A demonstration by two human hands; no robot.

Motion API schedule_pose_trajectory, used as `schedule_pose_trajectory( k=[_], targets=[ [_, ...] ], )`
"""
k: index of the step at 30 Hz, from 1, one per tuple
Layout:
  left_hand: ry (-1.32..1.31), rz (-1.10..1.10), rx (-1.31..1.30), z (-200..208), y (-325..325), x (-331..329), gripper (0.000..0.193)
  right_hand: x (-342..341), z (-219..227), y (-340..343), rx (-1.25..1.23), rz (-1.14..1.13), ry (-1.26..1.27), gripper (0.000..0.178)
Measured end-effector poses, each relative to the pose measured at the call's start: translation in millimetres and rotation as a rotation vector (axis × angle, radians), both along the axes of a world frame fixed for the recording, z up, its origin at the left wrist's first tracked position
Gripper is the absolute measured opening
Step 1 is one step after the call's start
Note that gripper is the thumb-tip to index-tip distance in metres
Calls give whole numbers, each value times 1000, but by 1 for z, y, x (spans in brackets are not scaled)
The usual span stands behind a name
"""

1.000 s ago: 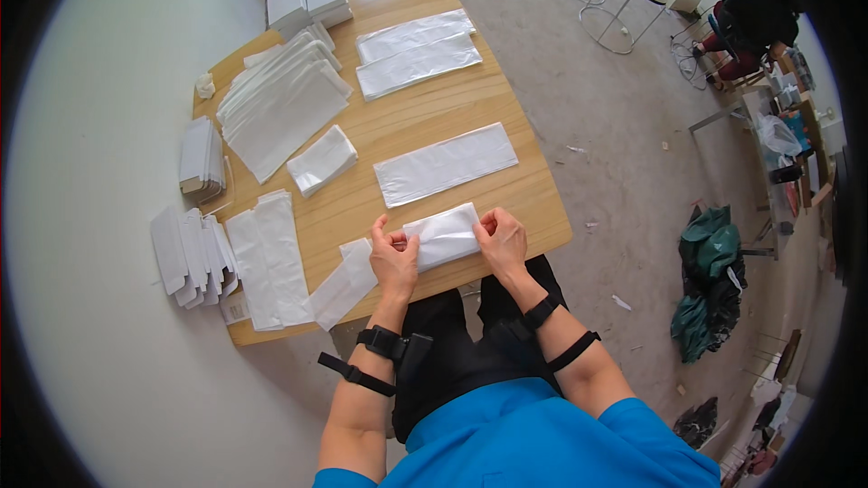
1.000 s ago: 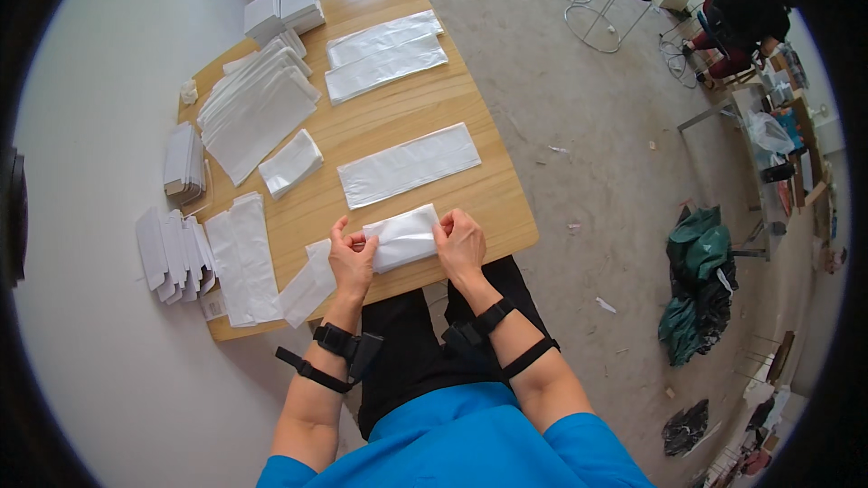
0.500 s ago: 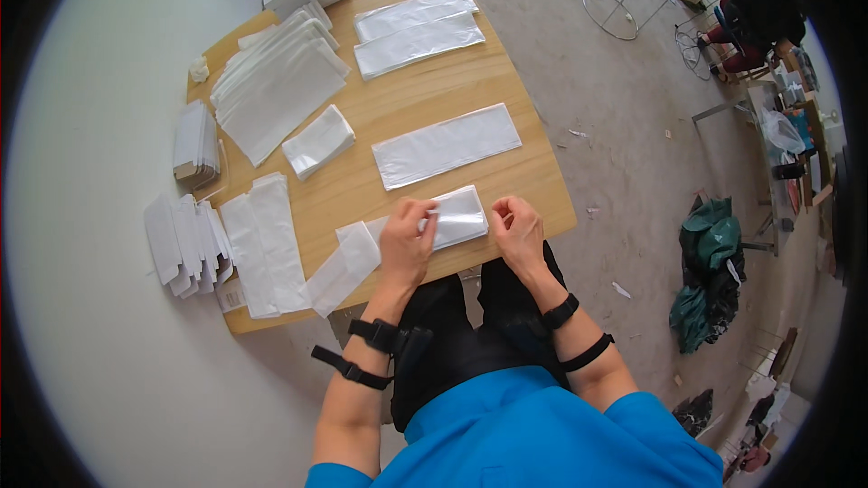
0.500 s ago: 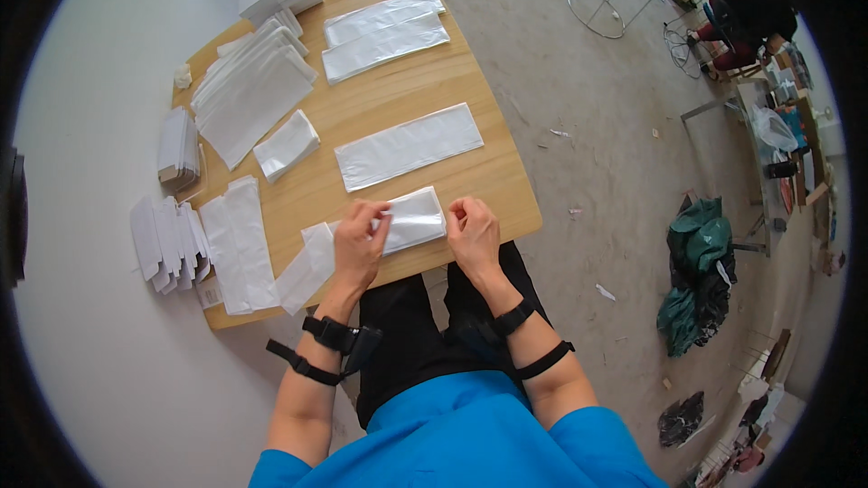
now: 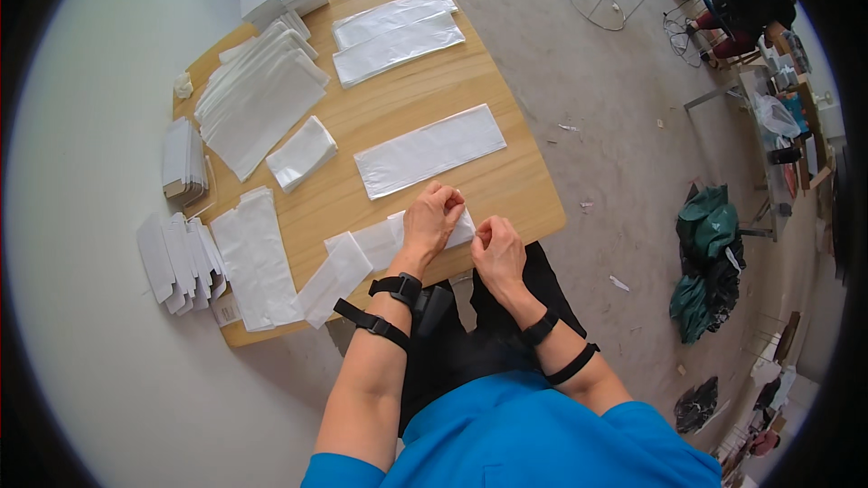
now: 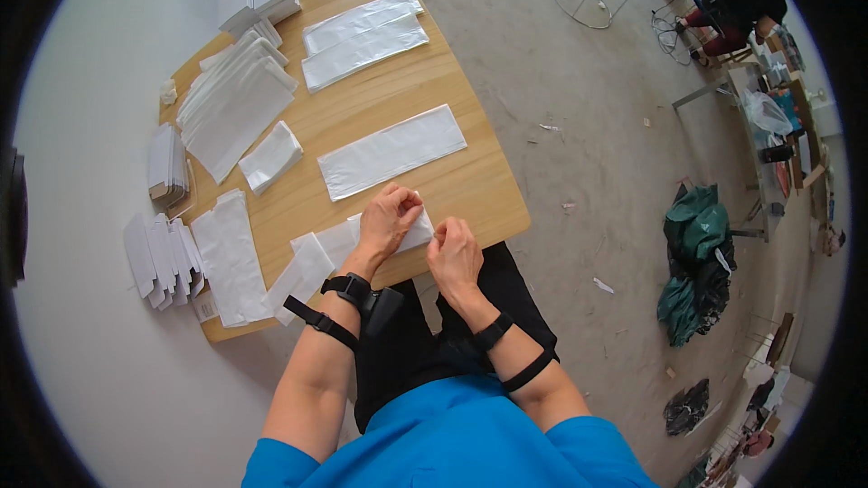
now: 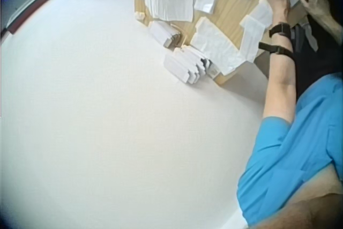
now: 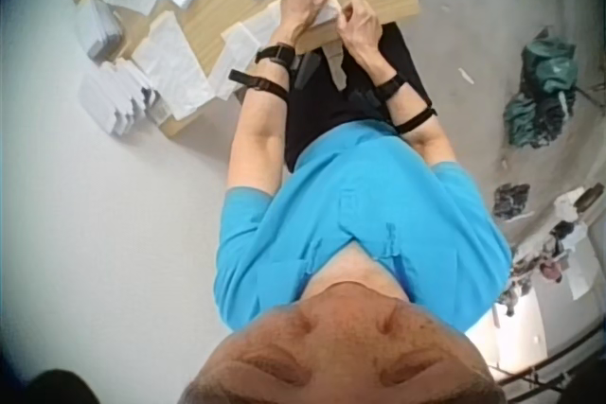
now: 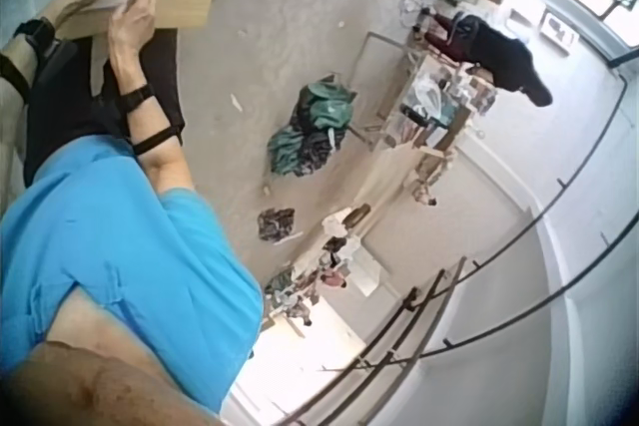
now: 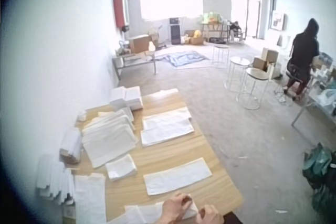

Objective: The recorder is folding and preparing white paper or plastic packaging materials on a table.

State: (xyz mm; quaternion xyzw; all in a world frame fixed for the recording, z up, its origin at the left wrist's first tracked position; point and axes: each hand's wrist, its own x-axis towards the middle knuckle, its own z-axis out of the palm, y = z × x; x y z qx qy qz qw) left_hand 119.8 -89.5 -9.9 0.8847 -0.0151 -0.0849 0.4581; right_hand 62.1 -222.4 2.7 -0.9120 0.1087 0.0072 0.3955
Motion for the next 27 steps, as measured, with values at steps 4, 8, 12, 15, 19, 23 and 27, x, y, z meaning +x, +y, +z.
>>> schedule_pose_trajectory(
  k=[4, 8, 12, 15, 19, 23, 27],
  targets=[
    [52, -2, 40, 3, -2, -1, 8, 2, 13, 5, 69, 102, -62, 7],
    [132, 9, -174, 4, 15, 2, 14, 2, -4, 1, -14, 83, -43, 8],
    [57, 213, -570, 27, 65, -17, 22, 2, 18, 2, 35, 74, -100, 8],
    [-45, 531, -429, 55, 120, -64, 25, 1, 30, -2, 115, 75, -164, 8],
    [-121, 1104, -215, 40, 161, -166, 29, -8, 37, 13, 203, 228, -148, 4],
    [191, 1507, -520, -32, 153, -243, 42, -34, 37, 45, 256, 475, -93, 4],
    [227, 1755, -811, -25, 132, -217, 48, -65, 45, 62, 312, 642, -38, 5]
  ],
)
